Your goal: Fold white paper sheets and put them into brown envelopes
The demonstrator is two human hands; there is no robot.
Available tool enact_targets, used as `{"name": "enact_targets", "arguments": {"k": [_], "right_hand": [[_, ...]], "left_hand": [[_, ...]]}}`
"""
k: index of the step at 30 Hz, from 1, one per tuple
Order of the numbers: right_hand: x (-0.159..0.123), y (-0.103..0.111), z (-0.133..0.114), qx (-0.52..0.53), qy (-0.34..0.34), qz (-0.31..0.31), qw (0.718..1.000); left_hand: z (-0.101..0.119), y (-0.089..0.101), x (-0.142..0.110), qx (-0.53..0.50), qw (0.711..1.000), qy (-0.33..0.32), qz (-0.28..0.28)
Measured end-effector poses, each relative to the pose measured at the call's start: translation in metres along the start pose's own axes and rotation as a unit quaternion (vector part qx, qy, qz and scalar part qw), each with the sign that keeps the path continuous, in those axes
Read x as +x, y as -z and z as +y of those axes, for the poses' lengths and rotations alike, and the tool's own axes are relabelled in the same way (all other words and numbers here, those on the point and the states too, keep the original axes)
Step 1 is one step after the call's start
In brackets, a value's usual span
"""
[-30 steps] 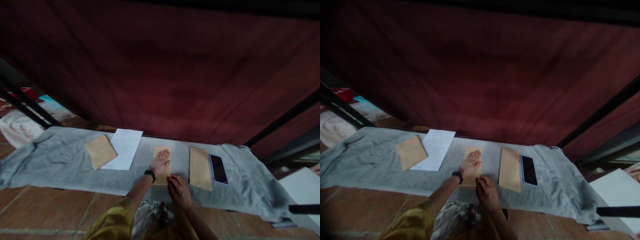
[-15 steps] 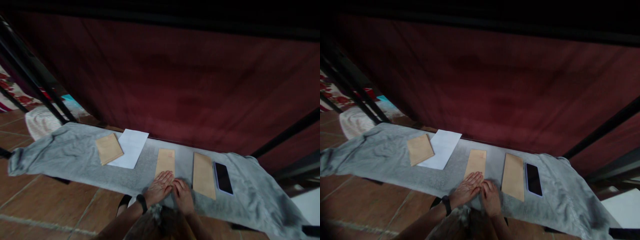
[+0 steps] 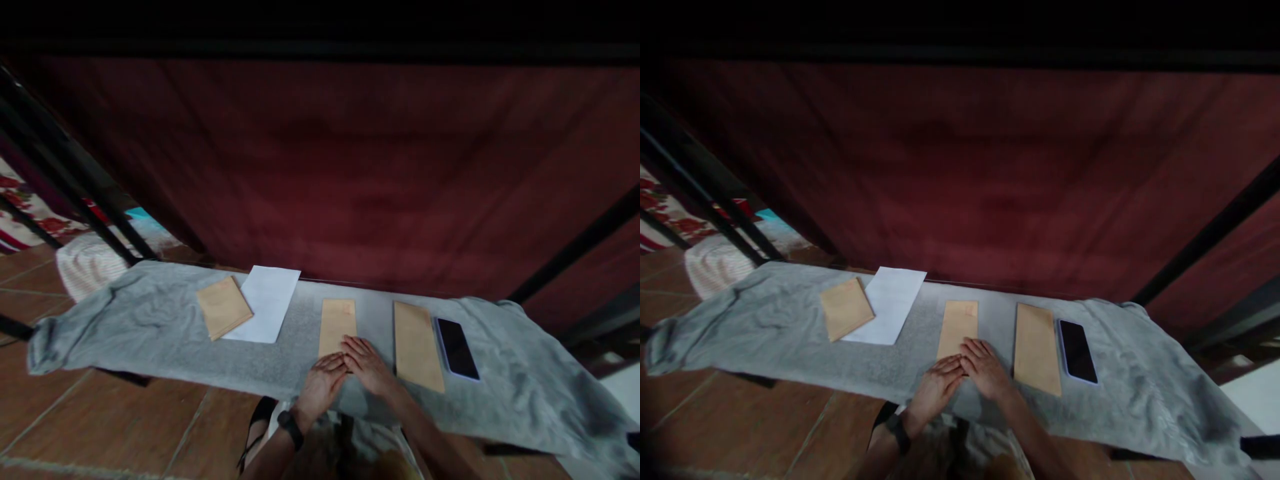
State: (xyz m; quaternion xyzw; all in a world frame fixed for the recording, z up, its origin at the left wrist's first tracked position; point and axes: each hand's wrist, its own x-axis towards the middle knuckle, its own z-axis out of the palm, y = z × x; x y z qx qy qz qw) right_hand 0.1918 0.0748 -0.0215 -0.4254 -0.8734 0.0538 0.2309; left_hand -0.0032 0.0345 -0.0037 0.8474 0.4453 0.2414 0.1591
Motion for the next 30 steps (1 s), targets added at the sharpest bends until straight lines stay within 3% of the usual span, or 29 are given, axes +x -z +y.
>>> {"name": "enact_targets", "arguments": {"k": [3,9,14,22,30], "right_hand": [[0.023,-0.006,0.016,-0.039,0.014,-0.015,0.999],[0.068,-0.015,0.042,-0.108,-0.062,-0.06,0.99],[0.088,-0.024,0.044,-0.127,-0.088,-0.039,0.987],[0.087,-0.03,0.041,-0.105,-0.105,-0.035,0.988],[0.054,-0.022,0.027,-0.062,-0.037,-0.074,0.995]], "left_hand": [[0.0,0.0,-0.002,0.007,1.0,0.003,0.013],[-0.004,-0.005,-0.004,0.016,0.999,-0.009,0.03],[-0.005,-0.008,-0.005,0.014,0.999,0.001,0.042],[-0.002,-0.008,-0.004,0.004,0.999,0.005,0.047],[0.001,-0.003,-0.004,0.001,0.999,0.002,0.044]]}}
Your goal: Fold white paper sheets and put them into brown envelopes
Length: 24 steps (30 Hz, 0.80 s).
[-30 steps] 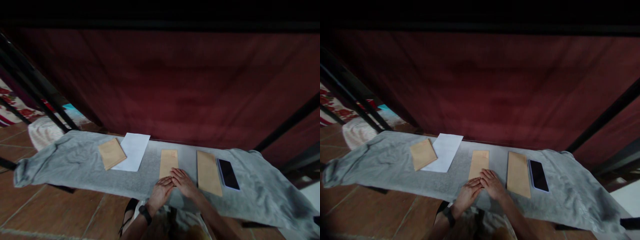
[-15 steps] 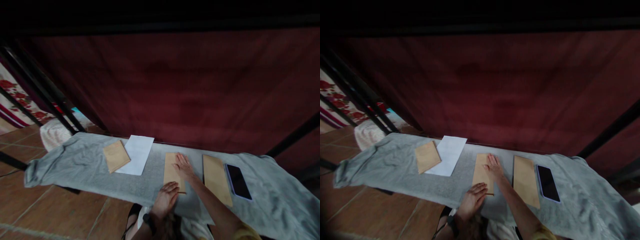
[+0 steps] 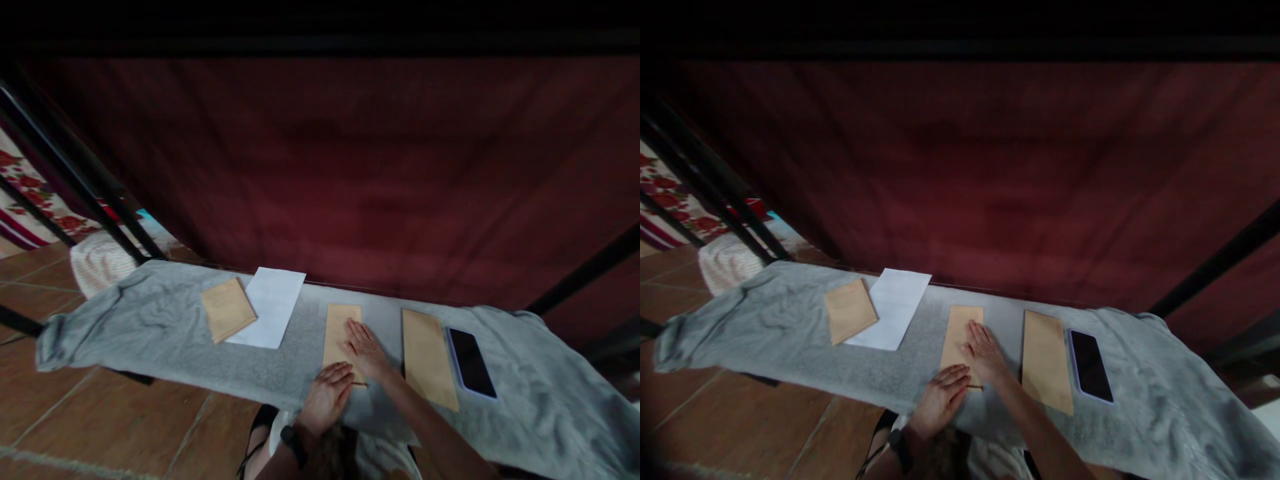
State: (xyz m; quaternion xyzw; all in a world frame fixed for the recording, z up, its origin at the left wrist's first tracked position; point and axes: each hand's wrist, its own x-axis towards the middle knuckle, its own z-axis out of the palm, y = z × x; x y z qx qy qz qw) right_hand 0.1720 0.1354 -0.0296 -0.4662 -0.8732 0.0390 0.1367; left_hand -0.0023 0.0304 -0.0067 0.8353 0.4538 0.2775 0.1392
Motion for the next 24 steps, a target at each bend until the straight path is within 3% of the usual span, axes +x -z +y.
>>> {"name": "enact_targets", "arguments": {"k": [5,8,11,18,21,24], "right_hand": [[-0.034,0.008,-0.011,0.047,0.068,-0.069,0.994],[-0.037,0.013,-0.009,0.066,0.093,-0.093,0.989],[-0.017,0.016,-0.004,0.062,0.098,-0.102,0.988],[0.058,0.012,-0.017,0.04,-0.011,-0.069,0.997],[0.058,0.009,-0.027,0.049,-0.008,-0.075,0.996],[0.039,0.006,-0.033,0.073,0.033,-0.086,0.993]], "left_hand": [[0.003,0.002,-0.002,0.004,1.0,-0.002,0.012],[0.003,0.001,-0.002,0.005,1.0,-0.009,0.015],[0.0,-0.002,-0.002,0.013,1.0,-0.02,0.02],[-0.004,-0.007,-0.004,0.022,0.999,-0.015,0.023],[-0.003,-0.008,-0.004,0.023,0.999,-0.015,0.021],[-0.002,-0.008,-0.005,0.017,1.0,-0.003,0.021]]}}
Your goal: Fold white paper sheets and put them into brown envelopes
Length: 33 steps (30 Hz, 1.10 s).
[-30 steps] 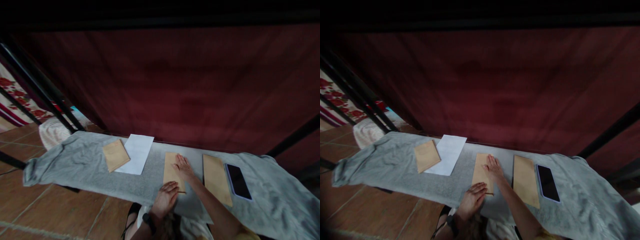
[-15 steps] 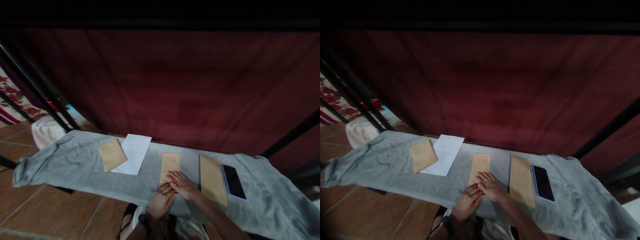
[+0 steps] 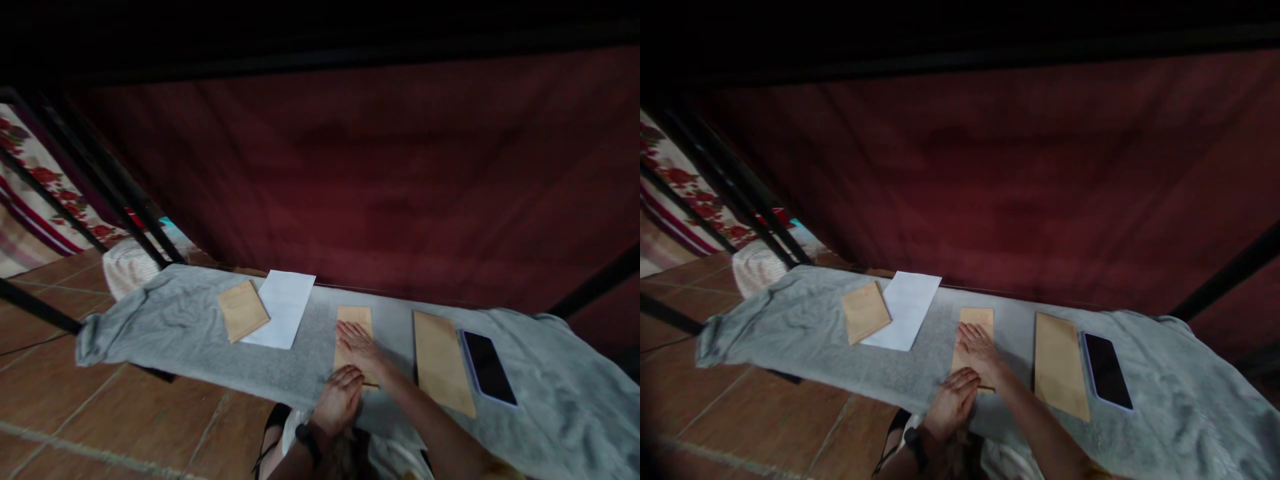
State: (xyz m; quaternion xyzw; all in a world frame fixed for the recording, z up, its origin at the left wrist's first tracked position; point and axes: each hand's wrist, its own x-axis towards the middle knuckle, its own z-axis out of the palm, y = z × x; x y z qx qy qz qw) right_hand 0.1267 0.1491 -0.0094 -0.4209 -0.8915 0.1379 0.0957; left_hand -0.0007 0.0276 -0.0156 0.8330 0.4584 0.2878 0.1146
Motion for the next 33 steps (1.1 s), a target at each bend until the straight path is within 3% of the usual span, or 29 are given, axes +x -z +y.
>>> {"name": "enact_targets", "arguments": {"k": [4,8,13,21,25,30,33], "right_hand": [[-0.036,-0.002,-0.006,0.036,0.039,-0.003,0.999],[-0.072,0.002,-0.01,0.099,0.031,0.007,0.995],[-0.108,-0.003,-0.011,0.165,-0.007,0.086,0.982],[-0.137,-0.025,-0.031,0.036,-0.073,0.207,0.975],[-0.153,-0.03,-0.05,-0.002,-0.029,0.192,0.981],[-0.157,-0.032,-0.064,-0.012,-0.07,0.168,0.983],[-0.153,-0.033,-0.066,-0.022,-0.081,0.166,0.983]], "left_hand": [[0.001,-0.001,0.0,-0.009,1.0,0.014,-0.002],[0.002,0.001,0.0,-0.019,1.0,0.024,0.006],[0.005,0.007,0.004,-0.037,0.999,0.021,-0.009],[0.002,0.004,0.004,-0.011,0.999,0.038,-0.012],[0.0,0.001,0.002,0.014,0.998,0.067,0.012],[-0.002,-0.004,-0.003,0.03,0.995,0.089,0.032],[-0.002,-0.008,-0.006,0.033,0.986,0.14,0.082]]}}
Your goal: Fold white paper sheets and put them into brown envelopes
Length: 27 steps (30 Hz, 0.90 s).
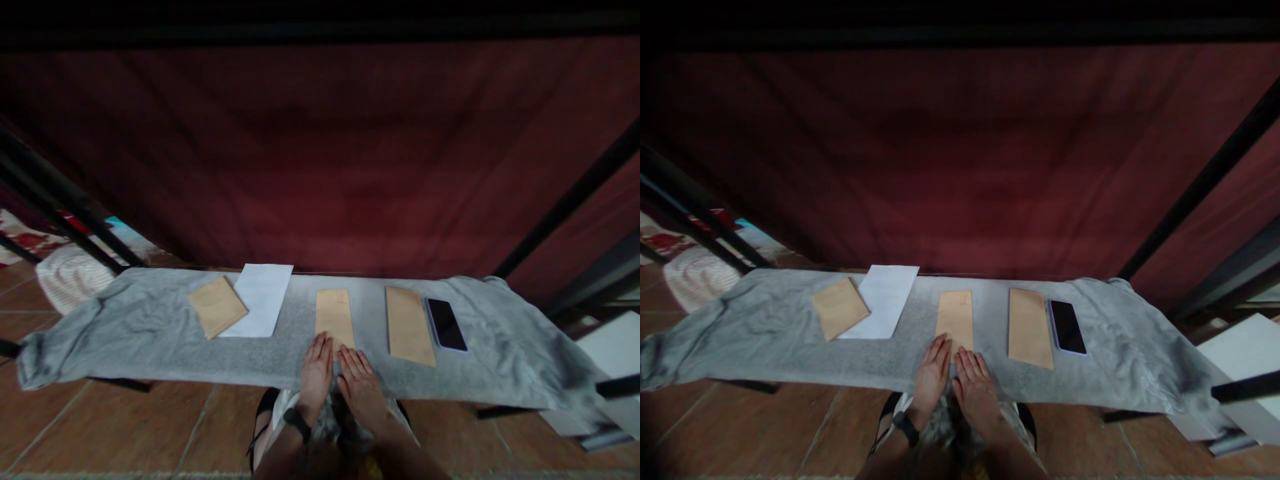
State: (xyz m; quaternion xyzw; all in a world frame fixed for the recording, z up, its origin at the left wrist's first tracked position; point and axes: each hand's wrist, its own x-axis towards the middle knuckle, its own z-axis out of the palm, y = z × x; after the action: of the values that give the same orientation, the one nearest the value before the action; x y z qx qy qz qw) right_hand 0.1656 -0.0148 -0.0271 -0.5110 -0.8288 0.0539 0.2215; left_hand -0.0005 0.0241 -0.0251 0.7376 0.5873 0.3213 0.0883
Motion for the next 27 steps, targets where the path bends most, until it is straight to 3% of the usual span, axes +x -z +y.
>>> {"name": "enact_targets", "arguments": {"k": [3,11,16,22,25,27], "right_hand": [[0.001,-0.003,-0.002,-0.006,-0.004,0.01,1.0],[0.001,-0.015,-0.008,0.001,-0.033,0.06,0.998],[0.007,-0.026,-0.01,-0.008,-0.056,0.079,0.995],[0.027,-0.016,-0.006,-0.007,-0.089,0.063,0.994],[0.036,-0.004,-0.001,0.022,-0.111,0.058,0.992],[0.04,0.002,0.004,0.092,-0.131,0.091,0.983]], "left_hand": [[0.0,-0.001,-0.001,-0.016,0.997,0.066,0.041],[-0.008,-0.009,0.012,-0.138,0.975,0.152,0.088],[-0.012,-0.018,0.016,-0.294,0.932,0.205,0.05],[0.01,-0.011,0.02,-0.406,0.879,0.248,0.035],[0.028,-0.002,0.023,-0.438,0.87,0.227,0.022],[0.039,0.003,0.022,-0.445,0.87,0.212,0.008]]}}
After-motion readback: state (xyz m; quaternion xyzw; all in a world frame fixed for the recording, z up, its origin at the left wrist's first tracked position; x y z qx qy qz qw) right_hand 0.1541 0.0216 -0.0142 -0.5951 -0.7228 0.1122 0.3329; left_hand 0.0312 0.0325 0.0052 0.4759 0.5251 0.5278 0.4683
